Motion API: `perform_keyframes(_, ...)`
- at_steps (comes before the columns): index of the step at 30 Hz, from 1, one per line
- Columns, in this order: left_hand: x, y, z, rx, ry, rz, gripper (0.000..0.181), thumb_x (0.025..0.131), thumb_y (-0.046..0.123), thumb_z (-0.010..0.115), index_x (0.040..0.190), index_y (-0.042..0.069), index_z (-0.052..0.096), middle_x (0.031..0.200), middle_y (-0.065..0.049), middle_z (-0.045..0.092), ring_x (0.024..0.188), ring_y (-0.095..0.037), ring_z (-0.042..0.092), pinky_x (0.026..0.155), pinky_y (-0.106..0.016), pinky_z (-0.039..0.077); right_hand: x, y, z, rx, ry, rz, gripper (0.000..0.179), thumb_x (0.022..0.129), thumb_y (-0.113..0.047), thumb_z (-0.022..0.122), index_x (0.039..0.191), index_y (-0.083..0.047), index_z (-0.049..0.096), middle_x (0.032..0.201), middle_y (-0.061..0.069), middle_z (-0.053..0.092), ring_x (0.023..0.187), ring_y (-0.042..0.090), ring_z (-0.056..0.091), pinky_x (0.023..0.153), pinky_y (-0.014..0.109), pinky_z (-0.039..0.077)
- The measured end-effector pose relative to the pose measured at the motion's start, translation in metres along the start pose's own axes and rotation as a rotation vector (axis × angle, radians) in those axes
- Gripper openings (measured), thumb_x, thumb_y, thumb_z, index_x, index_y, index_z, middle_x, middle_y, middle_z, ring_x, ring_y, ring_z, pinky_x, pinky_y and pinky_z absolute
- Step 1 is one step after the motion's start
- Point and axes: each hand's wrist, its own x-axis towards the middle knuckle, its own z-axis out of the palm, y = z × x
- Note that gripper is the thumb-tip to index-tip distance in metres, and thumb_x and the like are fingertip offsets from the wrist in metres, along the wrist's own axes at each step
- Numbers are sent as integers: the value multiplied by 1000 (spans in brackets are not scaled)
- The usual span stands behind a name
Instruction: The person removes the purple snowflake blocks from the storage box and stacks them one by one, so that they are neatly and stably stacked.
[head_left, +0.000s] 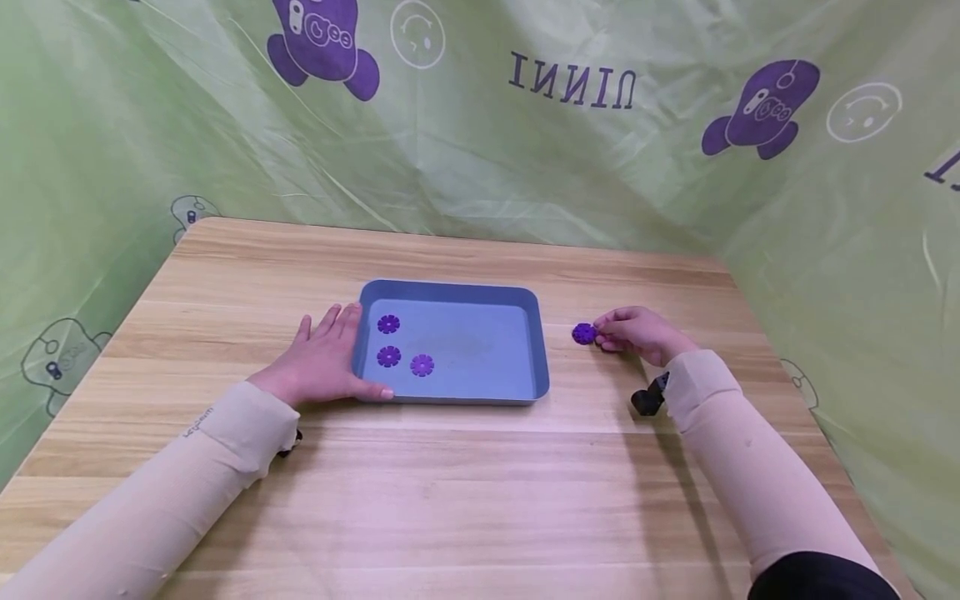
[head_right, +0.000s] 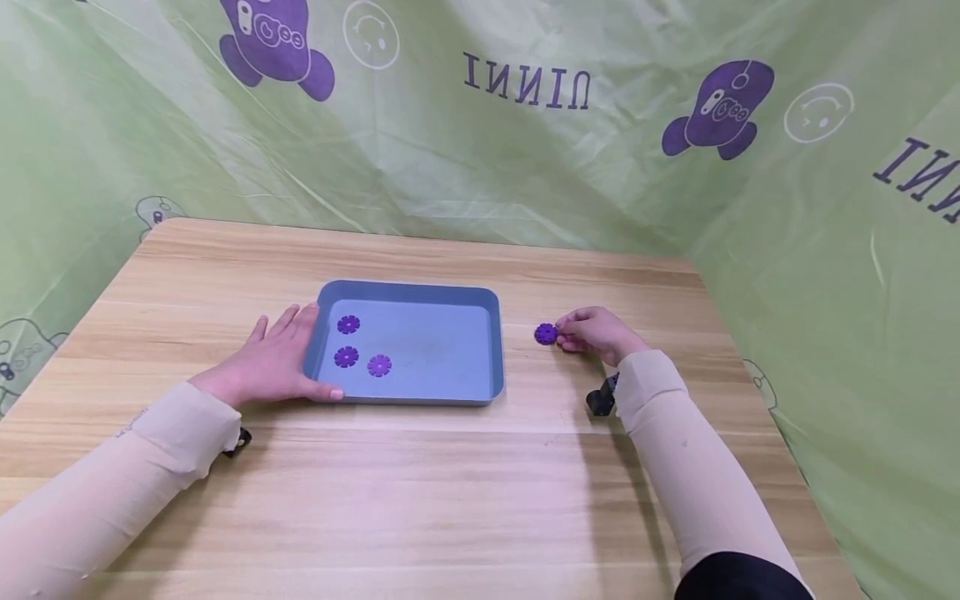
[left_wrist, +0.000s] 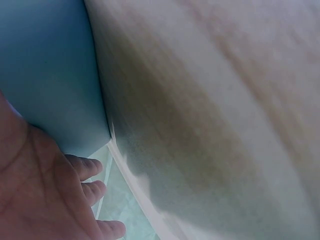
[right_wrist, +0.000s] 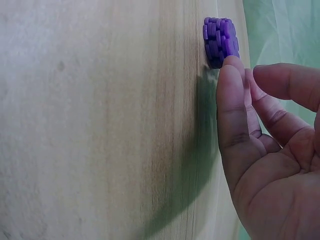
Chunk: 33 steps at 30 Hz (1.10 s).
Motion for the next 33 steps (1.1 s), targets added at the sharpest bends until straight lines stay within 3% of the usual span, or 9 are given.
perform_keyframes(13, 0, -1, 0, -3, 5, -5, 151, 70, 84, 73, 160, -10, -3, 168, -30, 4, 154, -49, -1, 118, -68, -9, 1, -1, 1, 12, -6, -11, 23, 107, 2, 47, 125, 15, 50, 94, 5, 67, 83, 8, 66, 82, 21, 57)
perform_keyframes(23, 0, -2, 0, 2, 5, -4, 151, 69, 85, 72, 160, -10, -4, 168, -30, 3, 154, -48, -1, 118, -68, -8, -2, -8, 0, -52, 8, -44, 27, 107, -1, 50, 128, 15, 47, 95, 4, 65, 83, 9, 64, 79, 20, 56)
perform_keyframes(33, 1, -3, 2, 3, 6, 3, 153, 68, 87, 71, 160, -10, -4, 168, -29, 3, 154, -48, -1, 118, -68, -8, 4, -27, 22, -90, -26, -104, 34, 107, -5, 50, 132, 17, 45, 101, 8, 61, 88, 10, 61, 82, 20, 54)
